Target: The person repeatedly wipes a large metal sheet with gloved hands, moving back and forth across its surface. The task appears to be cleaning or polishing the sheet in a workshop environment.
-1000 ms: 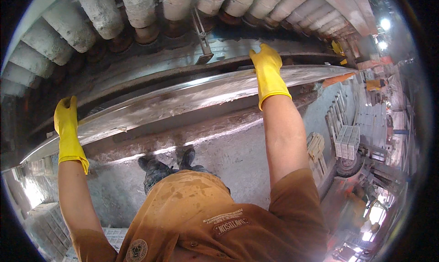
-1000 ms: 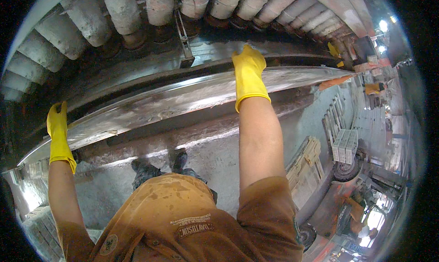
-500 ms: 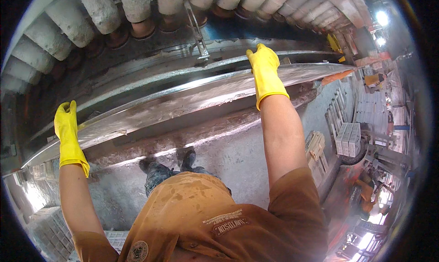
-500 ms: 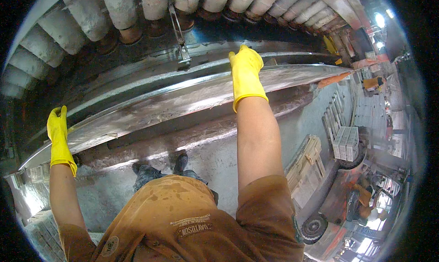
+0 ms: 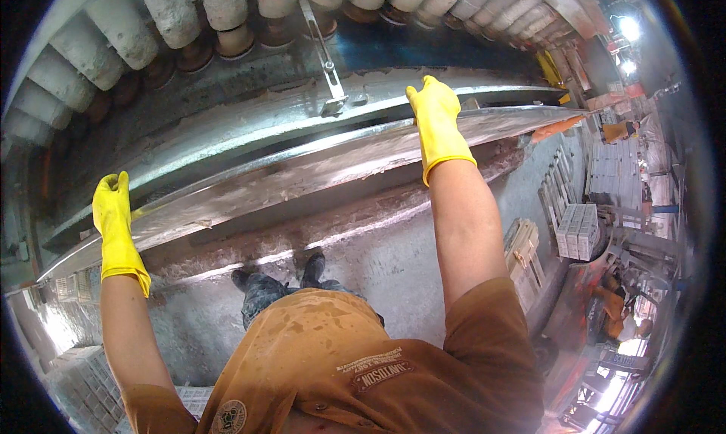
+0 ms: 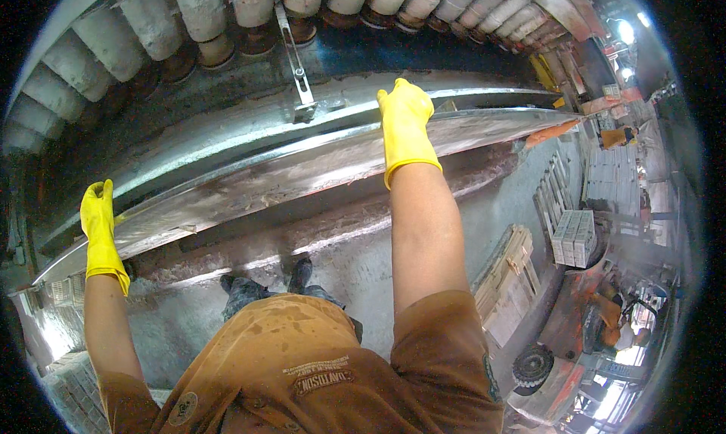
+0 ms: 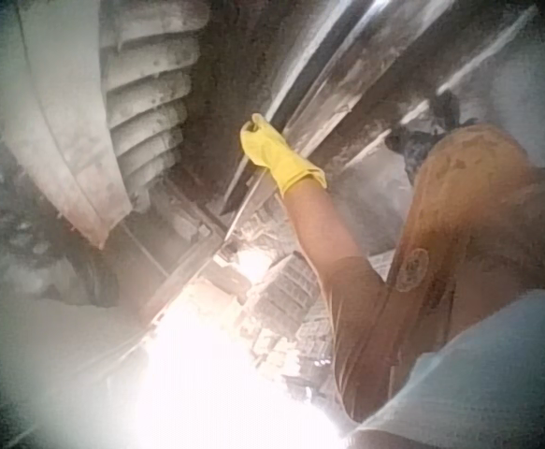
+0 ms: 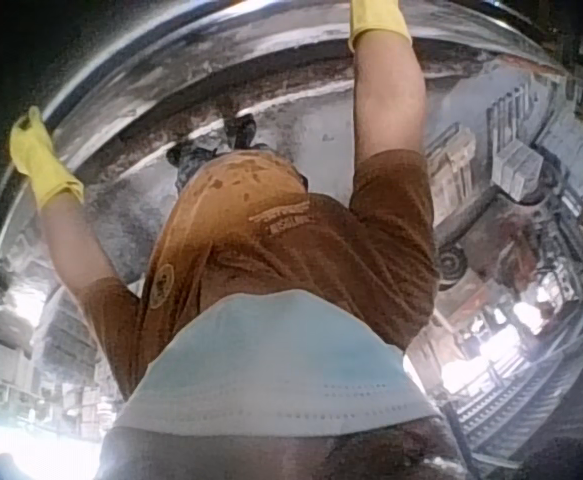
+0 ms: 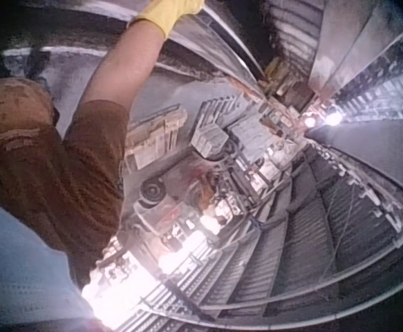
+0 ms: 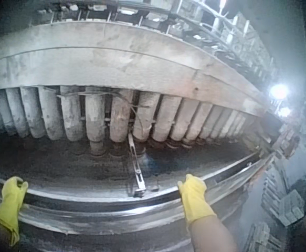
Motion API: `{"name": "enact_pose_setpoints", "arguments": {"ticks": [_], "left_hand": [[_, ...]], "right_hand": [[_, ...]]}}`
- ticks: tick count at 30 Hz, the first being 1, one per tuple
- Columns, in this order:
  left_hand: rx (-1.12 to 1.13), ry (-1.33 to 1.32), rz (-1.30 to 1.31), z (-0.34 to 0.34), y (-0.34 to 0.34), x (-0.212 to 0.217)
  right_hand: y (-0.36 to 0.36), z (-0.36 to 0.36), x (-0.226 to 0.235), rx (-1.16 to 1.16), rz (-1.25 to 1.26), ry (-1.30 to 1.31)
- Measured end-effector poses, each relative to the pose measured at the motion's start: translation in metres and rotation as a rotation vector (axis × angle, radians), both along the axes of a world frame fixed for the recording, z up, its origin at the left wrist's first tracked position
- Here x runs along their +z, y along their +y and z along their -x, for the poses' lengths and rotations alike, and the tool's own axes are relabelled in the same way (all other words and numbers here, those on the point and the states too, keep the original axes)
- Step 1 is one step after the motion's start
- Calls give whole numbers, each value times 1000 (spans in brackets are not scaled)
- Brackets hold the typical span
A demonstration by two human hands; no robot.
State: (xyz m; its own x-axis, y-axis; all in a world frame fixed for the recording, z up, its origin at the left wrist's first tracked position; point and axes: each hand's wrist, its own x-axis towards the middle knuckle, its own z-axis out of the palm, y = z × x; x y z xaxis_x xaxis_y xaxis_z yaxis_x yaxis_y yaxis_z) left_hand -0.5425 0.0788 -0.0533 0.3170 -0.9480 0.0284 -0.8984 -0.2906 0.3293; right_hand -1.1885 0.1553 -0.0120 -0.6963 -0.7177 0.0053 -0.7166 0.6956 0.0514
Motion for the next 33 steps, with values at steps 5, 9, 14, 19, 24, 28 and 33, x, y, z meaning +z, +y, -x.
{"name": "enact_pose_setpoints", "arguments": {"ticks": [5, 9, 14, 19, 24, 28, 33], "left_hand": [[-32, -25, 10, -3, -1, 0], [-49, -6, 15, -9, -3, -6], [-10, 7, 60, -6, -3, -11], [-19, 4, 24, -1, 0, -3], [21, 53, 13, -1, -2, -6], [-1, 72, 34, -16, -8, -19], [2, 64, 25, -9, -4, -13]], "right_hand": [[0, 2, -2, 30, 19, 20], [-1, 3, -3, 11, 24, -13], [-2, 7, -5, 12, 28, -33], [-1, 5, -3, -11, 19, -47], [0, 8, -7, 4, 55, -47], [0, 7, -6, 16, 56, -55], [0, 8, -8, 7, 63, -54]]}}
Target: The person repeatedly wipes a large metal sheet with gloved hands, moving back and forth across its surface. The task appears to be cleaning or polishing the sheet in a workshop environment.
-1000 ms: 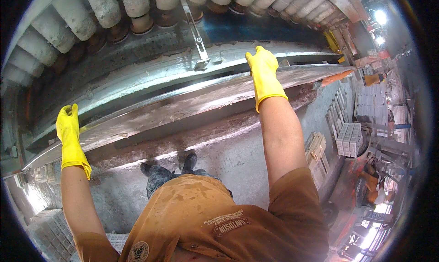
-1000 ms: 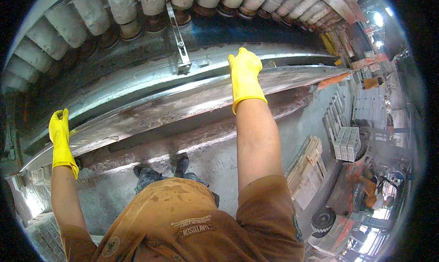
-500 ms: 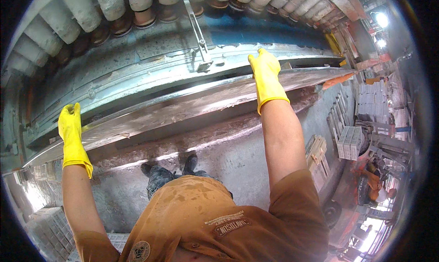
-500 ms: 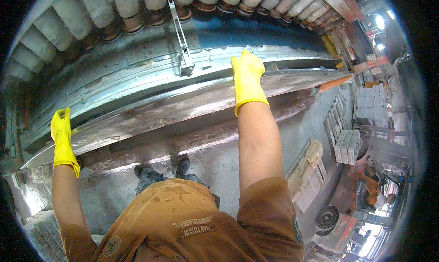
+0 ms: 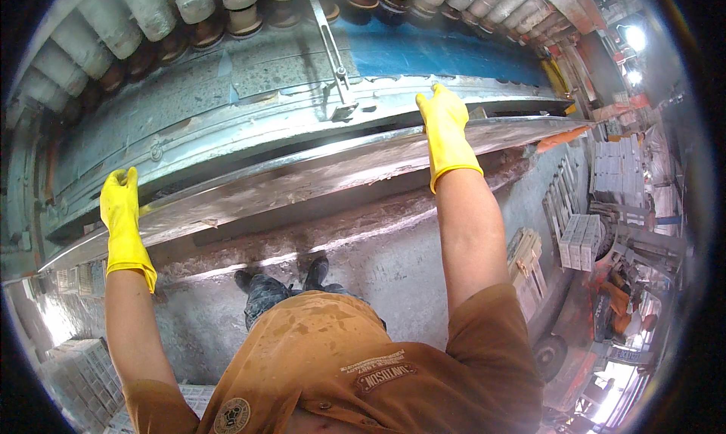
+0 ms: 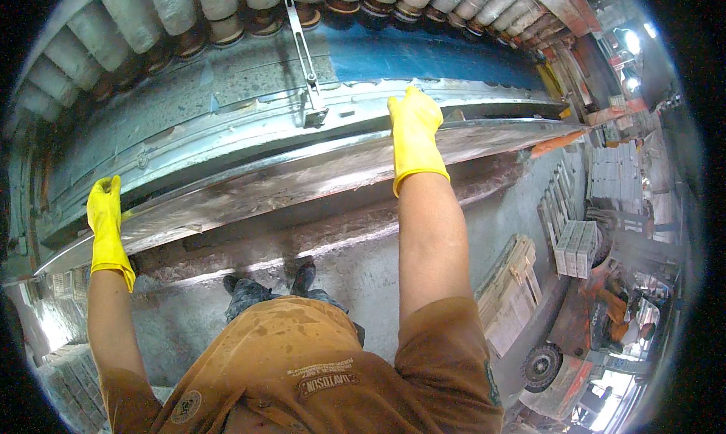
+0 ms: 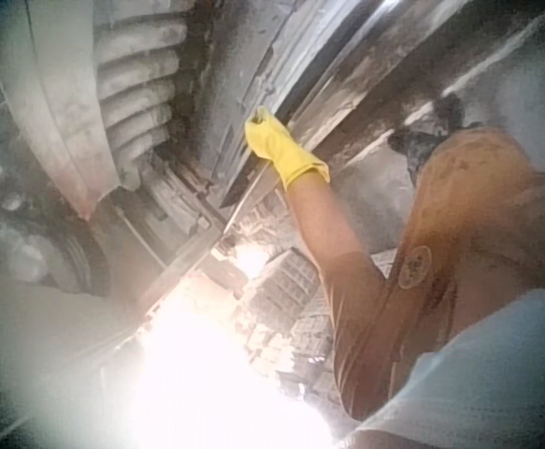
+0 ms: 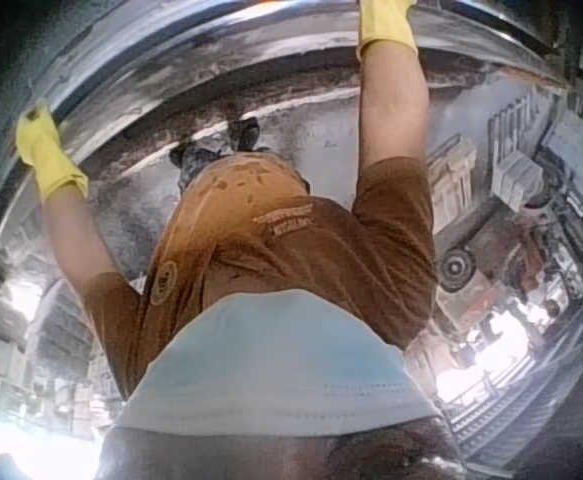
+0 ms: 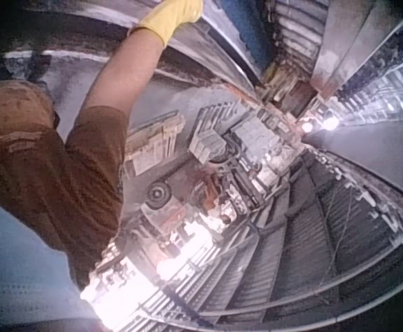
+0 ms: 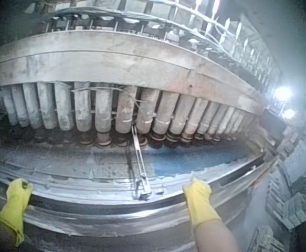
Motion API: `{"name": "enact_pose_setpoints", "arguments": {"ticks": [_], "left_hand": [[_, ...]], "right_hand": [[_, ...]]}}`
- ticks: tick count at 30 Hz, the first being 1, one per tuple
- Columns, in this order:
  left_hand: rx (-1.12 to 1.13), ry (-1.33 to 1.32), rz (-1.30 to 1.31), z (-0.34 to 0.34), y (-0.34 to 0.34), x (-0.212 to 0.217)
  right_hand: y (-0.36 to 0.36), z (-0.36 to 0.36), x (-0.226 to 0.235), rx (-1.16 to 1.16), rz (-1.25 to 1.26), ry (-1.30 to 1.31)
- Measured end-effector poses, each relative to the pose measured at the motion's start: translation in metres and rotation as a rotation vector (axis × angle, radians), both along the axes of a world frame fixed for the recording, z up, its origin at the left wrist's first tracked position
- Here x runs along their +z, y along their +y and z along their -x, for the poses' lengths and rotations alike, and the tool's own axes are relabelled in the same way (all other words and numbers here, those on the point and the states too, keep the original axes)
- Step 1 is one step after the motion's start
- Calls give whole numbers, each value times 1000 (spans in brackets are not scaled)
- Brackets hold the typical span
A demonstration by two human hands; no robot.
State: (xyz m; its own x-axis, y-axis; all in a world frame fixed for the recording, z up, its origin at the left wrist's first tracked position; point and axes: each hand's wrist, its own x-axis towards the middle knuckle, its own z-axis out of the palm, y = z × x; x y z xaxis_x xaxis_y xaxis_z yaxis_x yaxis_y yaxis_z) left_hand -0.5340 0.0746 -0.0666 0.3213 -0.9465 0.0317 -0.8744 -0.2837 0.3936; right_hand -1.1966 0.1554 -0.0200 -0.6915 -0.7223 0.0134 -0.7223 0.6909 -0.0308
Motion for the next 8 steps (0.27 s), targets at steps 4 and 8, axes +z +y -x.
{"name": "enact_pose_setpoints", "arguments": {"ticks": [4, 8], "left_hand": [[11, -32, -14, 14, 7, 18], [24, -29, -25, 13, 6, 16]], "right_hand": [[-2, 1, 0, -8, -8, -12], [-3, 4, -4, 12, -1, 18]]}}
